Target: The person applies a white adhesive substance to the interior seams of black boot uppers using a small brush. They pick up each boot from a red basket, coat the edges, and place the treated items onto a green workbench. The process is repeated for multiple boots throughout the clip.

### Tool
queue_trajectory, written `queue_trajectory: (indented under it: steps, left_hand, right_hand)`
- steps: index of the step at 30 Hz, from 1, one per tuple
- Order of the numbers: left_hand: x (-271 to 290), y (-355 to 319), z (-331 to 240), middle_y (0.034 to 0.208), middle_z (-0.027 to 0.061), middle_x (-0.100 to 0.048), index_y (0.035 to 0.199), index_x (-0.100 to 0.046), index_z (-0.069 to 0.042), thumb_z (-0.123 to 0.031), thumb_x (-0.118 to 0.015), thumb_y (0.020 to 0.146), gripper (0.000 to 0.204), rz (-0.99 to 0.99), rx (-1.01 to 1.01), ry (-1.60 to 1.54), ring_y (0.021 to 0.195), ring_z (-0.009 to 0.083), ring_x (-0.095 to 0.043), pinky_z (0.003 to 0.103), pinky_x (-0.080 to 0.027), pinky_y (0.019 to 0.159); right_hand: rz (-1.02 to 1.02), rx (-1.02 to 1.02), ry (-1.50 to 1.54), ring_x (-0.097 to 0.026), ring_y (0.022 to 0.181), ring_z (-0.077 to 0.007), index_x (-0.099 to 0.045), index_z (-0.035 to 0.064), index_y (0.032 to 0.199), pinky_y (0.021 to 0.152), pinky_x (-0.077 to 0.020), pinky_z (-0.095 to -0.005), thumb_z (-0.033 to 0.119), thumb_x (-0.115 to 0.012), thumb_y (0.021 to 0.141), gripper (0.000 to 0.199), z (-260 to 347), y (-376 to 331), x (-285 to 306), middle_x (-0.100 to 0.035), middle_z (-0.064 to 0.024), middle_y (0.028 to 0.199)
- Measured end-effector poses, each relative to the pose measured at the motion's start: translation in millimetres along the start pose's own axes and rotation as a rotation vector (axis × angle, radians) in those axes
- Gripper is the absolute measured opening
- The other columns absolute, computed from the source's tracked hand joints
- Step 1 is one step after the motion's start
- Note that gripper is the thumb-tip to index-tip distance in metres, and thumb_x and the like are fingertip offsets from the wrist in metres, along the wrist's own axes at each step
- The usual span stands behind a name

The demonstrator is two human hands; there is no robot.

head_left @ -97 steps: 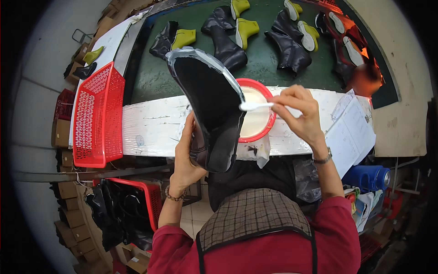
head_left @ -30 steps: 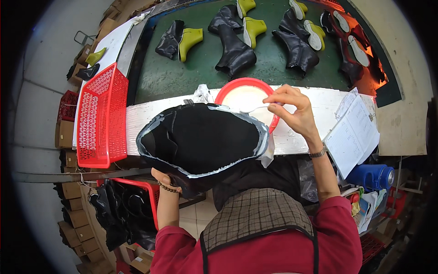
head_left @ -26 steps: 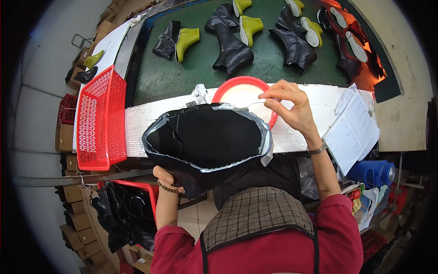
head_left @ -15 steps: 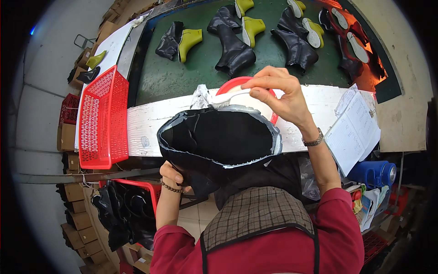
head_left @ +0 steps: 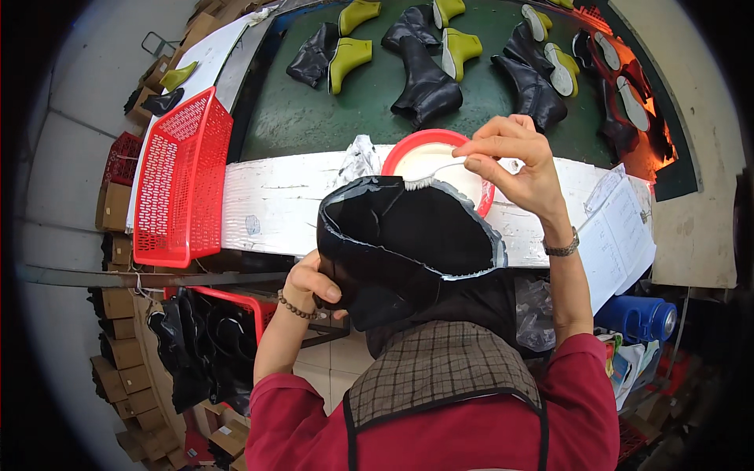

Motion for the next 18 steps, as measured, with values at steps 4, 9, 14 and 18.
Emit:
queue_trajectory:
  steps: [4, 9, 14, 18]
  left_hand:
    - [-13.0, 6.0, -2.3, 0.105, 0.0309, -0.066, 0.138, -0.042, 0.018, 0.004, -0.07, 0.072, 0.073, -0.08, 0.111, 0.045, 0.051, 0.0277, -0.06, 0.04, -0.051, 0.042]
    - [-6.3, 10.1, -0.4, 0.11, 0.0304, -0.065, 0.14, -0.041, 0.015, 0.001, -0.071, 0.073, 0.075, -0.071, 0.17, 0.097, 0.056, 0.0277, -0.064, 0.039, -0.053, 0.042]
    - [-6.0, -1.4, -9.7, 0.113, 0.0273, -0.066, 0.14, -0.041, 0.014, -0.007, -0.075, 0.078, 0.074, -0.209, -0.01, 0.123, 0.061, 0.0305, -0.069, 0.04, -0.056, 0.044]
    - [18.8, -8.2, -38.8, 0.123, 0.0204, -0.064, 0.146, -0.04, 0.006, -0.018, -0.072, 0.092, 0.067, -0.348, -0.211, 0.306, 0.08, 0.0317, -0.074, 0.038, -0.065, 0.059]
  right_hand:
    - [0.099, 0.041, -0.037, -0.058, 0.074, -0.0105, -0.082, 0.0124, 0.096, 0.084, -0.0328, -0.032, 0.015, -0.08, 0.083, 0.013, 4.7, 14.7, -0.4, -0.07, 0.0013, 0.081]
    - [0.129, 0.064, -0.026, -0.061, 0.079, -0.0115, -0.082, 0.0119, 0.096, 0.085, -0.0344, -0.0309, 0.015, -0.081, 0.083, 0.014, 6.6, 27.3, -16.7, -0.07, 0.0008, 0.085]
    - [0.051, -0.016, -0.028, -0.063, 0.084, -0.0133, -0.08, 0.0109, 0.096, 0.081, -0.0392, -0.0326, 0.018, -0.08, 0.086, 0.013, -26.2, -1.0, -11.0, -0.071, -0.001, 0.09]
    - [-0.287, -0.51, 0.259, -0.056, 0.069, -0.0069, -0.072, -0.0025, 0.109, 0.058, -0.0426, -0.023, 0.015, -0.066, 0.1, 0.021, -101.7, -72.9, -3.1, -0.065, -0.0023, 0.086]
Point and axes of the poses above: each hand's wrist, its own y-axis towards the middle knuckle, its own x-axis out of the back of the hand, z = x × y, the point moved 3 cm from there along y, towards the middle knuckle
